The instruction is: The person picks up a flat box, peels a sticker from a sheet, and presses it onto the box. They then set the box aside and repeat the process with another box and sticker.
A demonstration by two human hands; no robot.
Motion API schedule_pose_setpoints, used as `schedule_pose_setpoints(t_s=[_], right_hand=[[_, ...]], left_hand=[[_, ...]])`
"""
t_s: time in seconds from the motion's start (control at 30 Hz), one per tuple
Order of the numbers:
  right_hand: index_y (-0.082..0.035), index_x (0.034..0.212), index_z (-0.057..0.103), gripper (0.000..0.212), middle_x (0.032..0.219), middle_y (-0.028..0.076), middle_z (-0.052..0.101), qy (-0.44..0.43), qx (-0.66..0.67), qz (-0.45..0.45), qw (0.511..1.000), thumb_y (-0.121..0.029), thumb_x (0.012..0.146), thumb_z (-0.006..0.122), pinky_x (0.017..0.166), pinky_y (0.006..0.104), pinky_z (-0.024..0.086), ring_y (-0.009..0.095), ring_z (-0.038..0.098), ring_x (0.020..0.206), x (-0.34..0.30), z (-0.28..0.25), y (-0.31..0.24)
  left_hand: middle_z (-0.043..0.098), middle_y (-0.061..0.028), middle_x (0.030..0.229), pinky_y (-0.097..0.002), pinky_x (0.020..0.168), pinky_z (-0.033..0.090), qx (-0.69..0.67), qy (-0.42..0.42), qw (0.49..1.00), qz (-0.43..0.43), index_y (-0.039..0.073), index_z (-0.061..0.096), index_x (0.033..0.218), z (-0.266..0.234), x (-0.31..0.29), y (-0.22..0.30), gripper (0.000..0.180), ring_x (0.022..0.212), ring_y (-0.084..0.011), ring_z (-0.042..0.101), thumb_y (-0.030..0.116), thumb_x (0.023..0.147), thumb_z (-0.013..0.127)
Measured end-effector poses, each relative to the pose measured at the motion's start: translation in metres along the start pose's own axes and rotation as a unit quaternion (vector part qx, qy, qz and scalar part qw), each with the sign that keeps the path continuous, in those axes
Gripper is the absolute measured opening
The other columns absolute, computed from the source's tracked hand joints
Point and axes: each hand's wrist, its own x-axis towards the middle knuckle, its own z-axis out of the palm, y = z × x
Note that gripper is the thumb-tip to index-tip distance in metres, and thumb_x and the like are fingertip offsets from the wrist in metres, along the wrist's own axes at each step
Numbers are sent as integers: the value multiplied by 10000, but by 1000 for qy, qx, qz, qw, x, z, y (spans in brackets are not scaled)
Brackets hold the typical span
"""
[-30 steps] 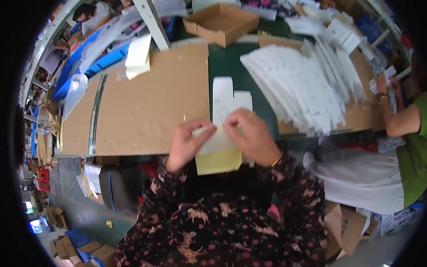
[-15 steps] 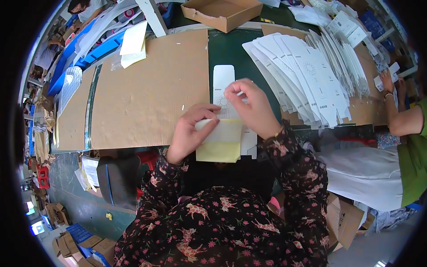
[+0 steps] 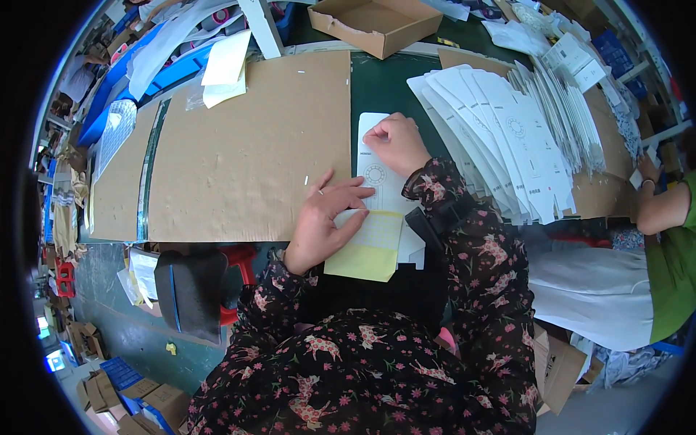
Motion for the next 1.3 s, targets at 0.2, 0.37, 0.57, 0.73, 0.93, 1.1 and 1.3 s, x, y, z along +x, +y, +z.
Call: schedule_pose_setpoints(t_s=[0.2,0.37,0.57,0.73,0.93,1.1,1.3], right_hand=[[-55,901,796,151,1017,121,696,14,7,10,1000,-202,870,807,889,407,525,296,641,973,5,2,2],[-88,869,802,138,1007,113,703,22,3,23,999,-220,834,819,935,440,502,325,614,1000,5,10,1],[-83,867,786,136,985,103,711,34,-4,22,999,-204,820,826,898,432,528,317,648,957,5,9,-4],[-71,981,747,170,965,101,713,79,52,17,995,-126,832,808,815,392,565,289,688,869,6,-2,-2],[-36,994,677,153,813,99,673,114,29,29,993,-167,956,746,643,356,504,231,645,707,-78,-36,-57],[-22,902,671,257,713,152,662,82,-201,148,965,-257,984,734,590,370,497,280,653,616,-180,-51,-67],[14,999,695,211,828,75,742,51,133,214,966,-196,1024,697,636,292,507,133,665,685,-221,-16,-52]], left_hand=[[775,-60,1168,-599,1219,295,7,12,1000,9,70,715,963,-1,3,3,63,1271,-290,671,99,910,732],[778,-57,1159,-597,1219,297,13,11,1000,6,70,716,957,-2,1,3,58,1268,-288,673,98,909,733],[779,-55,1158,-597,1219,300,13,12,1000,0,68,718,957,0,1,3,56,1267,-287,672,95,909,730],[777,-66,1172,-596,1219,302,10,7,1000,6,65,715,957,0,9,5,60,1286,-293,659,94,908,731],[766,-123,1207,-580,1183,358,-10,48,999,-9,54,720,962,-3,-4,5,80,1314,-367,620,93,897,745],[756,-146,1245,-542,1157,396,-28,57,996,-56,32,722,953,-6,-18,20,81,1346,-418,577,88,900,747],[745,-161,1285,-512,1145,424,20,34,998,-50,27,724,943,-4,-22,28,61,1384,-415,544,77,911,741]])
